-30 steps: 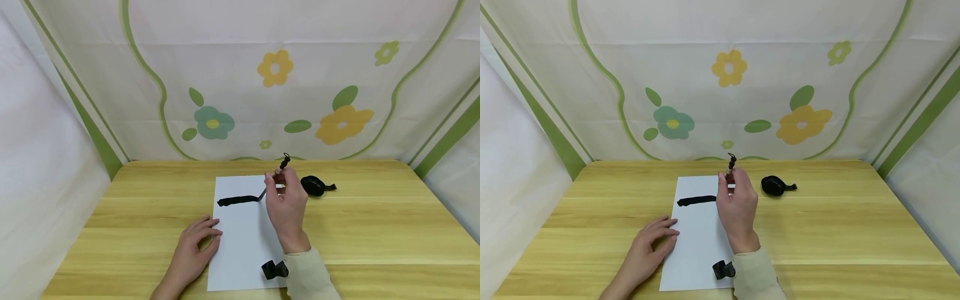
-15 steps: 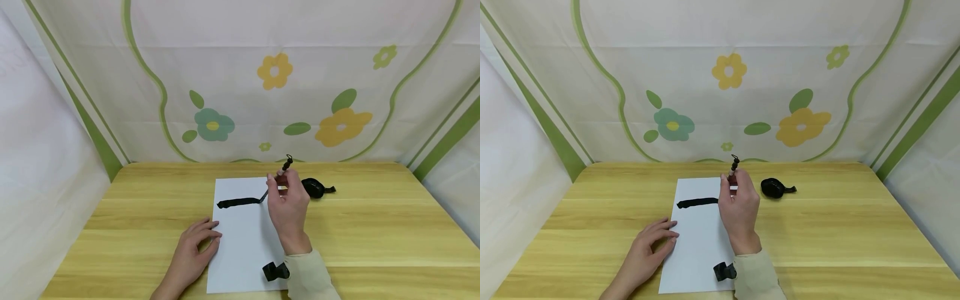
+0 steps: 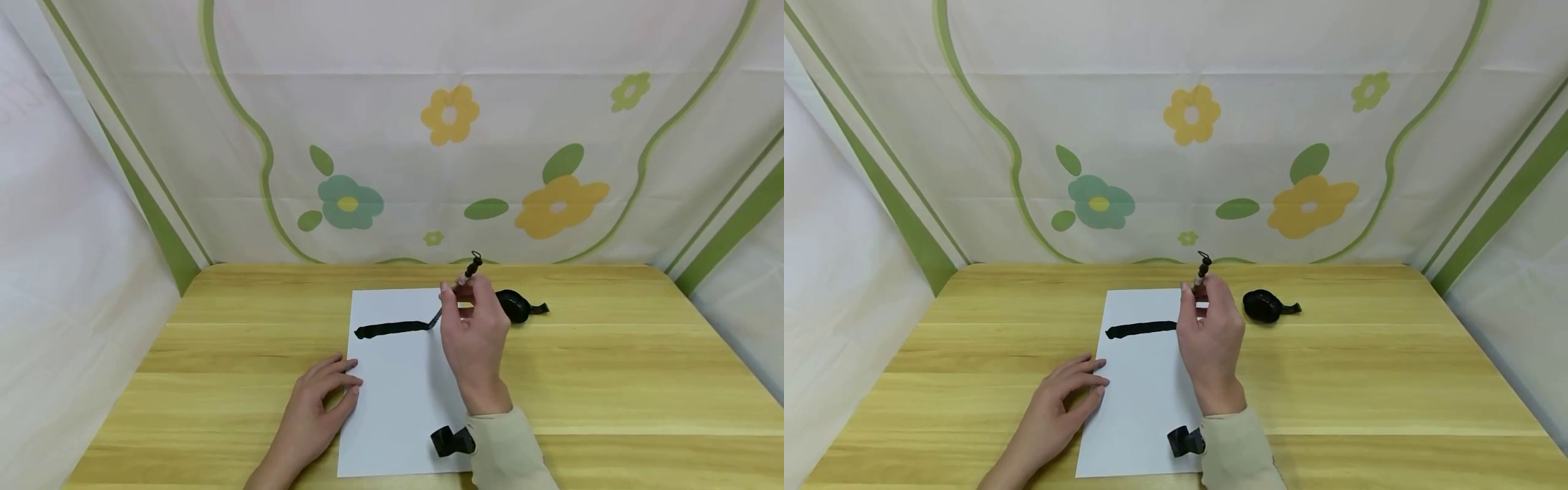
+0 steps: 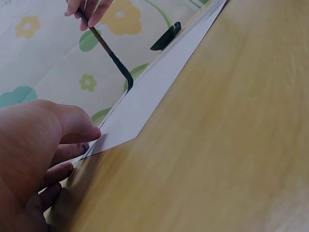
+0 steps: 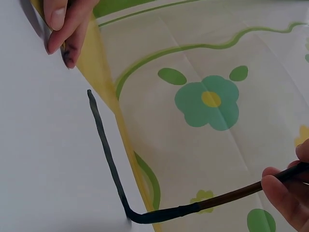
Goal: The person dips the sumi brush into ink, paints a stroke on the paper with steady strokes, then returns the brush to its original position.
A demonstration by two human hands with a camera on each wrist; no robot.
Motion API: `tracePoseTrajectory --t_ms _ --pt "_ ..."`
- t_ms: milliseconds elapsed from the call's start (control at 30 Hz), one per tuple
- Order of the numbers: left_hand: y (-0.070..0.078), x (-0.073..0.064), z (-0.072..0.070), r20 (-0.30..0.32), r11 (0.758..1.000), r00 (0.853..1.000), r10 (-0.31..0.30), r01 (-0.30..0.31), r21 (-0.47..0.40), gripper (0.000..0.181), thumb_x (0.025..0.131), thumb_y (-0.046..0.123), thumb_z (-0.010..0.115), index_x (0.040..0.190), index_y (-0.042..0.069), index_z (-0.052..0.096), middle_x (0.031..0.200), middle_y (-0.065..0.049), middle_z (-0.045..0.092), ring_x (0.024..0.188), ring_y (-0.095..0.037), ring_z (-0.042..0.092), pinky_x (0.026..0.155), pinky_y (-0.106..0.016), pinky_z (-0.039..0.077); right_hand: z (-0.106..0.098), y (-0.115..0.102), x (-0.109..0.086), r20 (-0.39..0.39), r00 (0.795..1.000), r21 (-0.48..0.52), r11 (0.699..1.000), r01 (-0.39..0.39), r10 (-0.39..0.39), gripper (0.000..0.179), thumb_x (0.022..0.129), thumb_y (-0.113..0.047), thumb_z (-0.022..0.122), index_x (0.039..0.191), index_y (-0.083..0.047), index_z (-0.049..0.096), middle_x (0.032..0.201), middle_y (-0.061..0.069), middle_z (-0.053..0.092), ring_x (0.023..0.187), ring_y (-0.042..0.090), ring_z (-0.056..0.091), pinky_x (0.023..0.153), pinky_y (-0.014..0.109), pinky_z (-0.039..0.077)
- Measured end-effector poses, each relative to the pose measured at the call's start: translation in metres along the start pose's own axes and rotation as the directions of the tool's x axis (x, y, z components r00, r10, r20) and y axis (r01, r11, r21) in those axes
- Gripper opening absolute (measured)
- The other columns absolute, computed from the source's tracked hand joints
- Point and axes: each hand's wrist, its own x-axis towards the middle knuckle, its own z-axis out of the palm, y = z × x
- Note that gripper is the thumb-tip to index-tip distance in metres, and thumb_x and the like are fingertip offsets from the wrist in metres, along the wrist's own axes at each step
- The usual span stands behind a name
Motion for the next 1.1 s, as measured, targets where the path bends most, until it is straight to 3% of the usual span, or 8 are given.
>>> tracePoseTrajectory --t_ms 1100 --pt "-0.0025 0.0007 0.0015 -0.024 0.999 0.999 0.033 -0.033 0.002 0.030 0.092 0.006 0.083 0.099 0.035 0.080 0.133 0.009 0.076 0.143 -0.034 0.061 0.116 -0.073 0.038 -0.0059 0.0064 0.0050 -0.025 0.999 -0.018 1.000 -0.020 0.019 0.014 0.099 -0.005 0.075 0.103 0.005 0.064 0.092 0.016 0.074 0.081 0.028 0.076 0.074 0.002 0.051"
